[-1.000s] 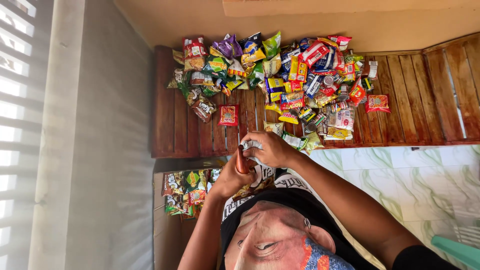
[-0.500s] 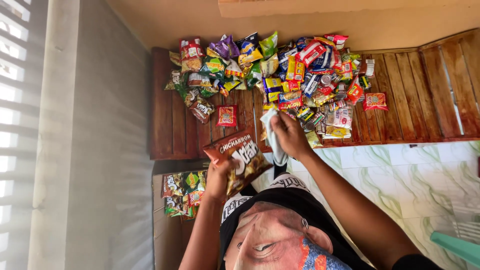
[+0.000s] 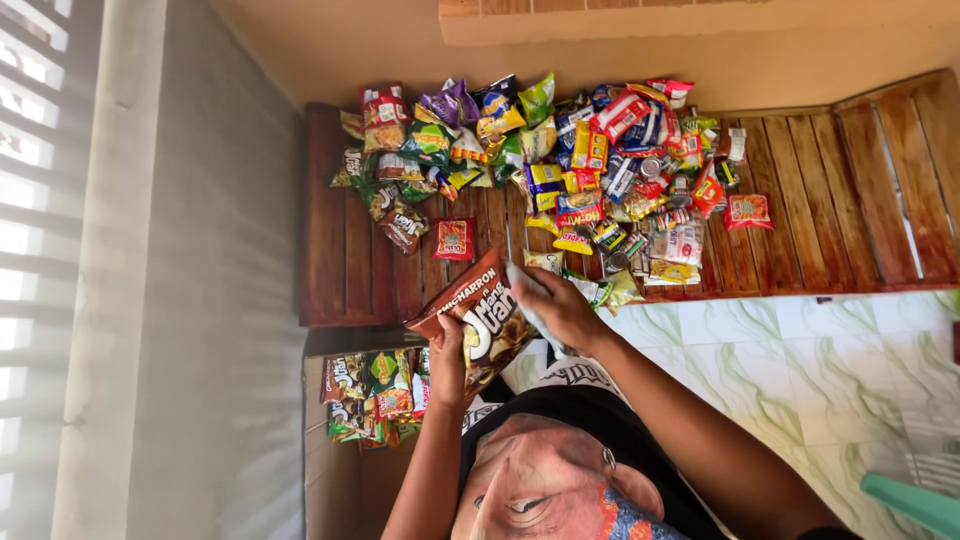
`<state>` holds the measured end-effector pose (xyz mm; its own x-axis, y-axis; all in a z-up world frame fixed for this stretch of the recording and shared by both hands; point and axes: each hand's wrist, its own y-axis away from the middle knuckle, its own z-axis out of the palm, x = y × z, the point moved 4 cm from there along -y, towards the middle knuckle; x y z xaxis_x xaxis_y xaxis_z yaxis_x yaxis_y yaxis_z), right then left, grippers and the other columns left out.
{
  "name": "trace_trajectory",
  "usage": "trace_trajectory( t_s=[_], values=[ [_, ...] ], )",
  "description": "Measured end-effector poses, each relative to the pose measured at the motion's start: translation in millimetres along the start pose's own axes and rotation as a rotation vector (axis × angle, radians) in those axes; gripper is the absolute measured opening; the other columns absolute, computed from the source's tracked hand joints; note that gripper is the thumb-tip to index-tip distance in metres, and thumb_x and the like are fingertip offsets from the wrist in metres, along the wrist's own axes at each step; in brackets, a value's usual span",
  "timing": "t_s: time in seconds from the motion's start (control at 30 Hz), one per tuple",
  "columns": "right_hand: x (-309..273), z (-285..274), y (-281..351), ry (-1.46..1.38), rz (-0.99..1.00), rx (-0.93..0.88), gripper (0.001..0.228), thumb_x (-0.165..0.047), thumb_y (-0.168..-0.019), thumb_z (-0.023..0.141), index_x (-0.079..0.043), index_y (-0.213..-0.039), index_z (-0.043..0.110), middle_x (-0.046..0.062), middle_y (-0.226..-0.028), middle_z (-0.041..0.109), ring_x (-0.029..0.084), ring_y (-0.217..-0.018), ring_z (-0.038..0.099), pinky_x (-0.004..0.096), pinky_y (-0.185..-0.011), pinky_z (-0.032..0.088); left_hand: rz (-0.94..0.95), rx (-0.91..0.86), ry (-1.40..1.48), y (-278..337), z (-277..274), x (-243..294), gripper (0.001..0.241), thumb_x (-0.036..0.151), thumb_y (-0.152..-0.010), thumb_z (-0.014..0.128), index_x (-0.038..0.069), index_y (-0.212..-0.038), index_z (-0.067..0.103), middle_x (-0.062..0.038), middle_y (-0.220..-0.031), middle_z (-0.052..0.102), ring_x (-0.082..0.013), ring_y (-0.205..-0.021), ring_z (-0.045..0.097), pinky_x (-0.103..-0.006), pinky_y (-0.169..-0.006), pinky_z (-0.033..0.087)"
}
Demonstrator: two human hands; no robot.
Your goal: Wiping snack bags with a cloth and organizing them into a cardboard box.
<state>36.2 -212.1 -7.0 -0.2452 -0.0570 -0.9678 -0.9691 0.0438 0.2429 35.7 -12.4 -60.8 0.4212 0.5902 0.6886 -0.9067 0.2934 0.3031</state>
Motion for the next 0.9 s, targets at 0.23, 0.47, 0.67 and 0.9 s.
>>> trace_trajectory(
  t_s=[0.23,0.47,0.67,0.9],
  values=[
    [-52.9,2.4,23.5,0.203,-0.1,0.126,0.056,-0.027,-0.086,0.082,-0.003,-0.133,0.063,0.012,-0.115,0.076,0.019,-0.101,0.073,0.032,-0.089,0.058,0.232,0.275,-0.703,-9.9,-2.6,18.3,0.084,0.05,-0.093,0.063,0.003,-0.154,0.029,-0.019,-0.138,0.056,-0.0267,-0.123,0.056,-0.0415,-0.104,0.046],
    [-88.0,55.4,63.5,0.733,-0.763,0.179,0.06,-0.008,-0.078,0.079,-0.002,-0.135,0.06,0.02,-0.132,0.066,0.037,-0.118,0.068,0.04,-0.099,0.056,0.286,0.046,-0.125,-5.3,22.1,1.4,0.073,0.055,-0.105,0.048,0.003,-0.154,0.03,-0.012,-0.148,0.048,-0.0245,-0.133,0.051,-0.0385,-0.113,0.041],
    [-106.4,40.2,64.5,0.513,-0.495,-0.241,0.057,-0.012,-0.084,0.076,-0.003,-0.137,0.057,0.017,-0.129,0.068,0.034,-0.117,0.07,0.04,-0.099,0.056,0.011,-0.08,0.378,-0.4,17.1,6.8,0.056,0.048,-0.112,0.046,0.001,-0.139,0.057,-0.017,-0.126,0.068,-0.0301,-0.112,0.067,-0.0453,-0.1,0.053],
    [-85.4,9.5,17.0,0.508,-0.465,0.065,0.04,-0.029,-0.104,0.059,-0.001,-0.133,0.061,0.018,-0.131,0.066,0.033,-0.12,0.066,0.042,-0.1,0.051,-0.129,-0.152,0.434,16.3,53.2,7.4,0.07,0.059,-0.103,0.039,0.003,-0.14,0.057,-0.015,-0.128,0.069,-0.0279,-0.112,0.07,-0.0424,-0.099,0.056]
  ],
)
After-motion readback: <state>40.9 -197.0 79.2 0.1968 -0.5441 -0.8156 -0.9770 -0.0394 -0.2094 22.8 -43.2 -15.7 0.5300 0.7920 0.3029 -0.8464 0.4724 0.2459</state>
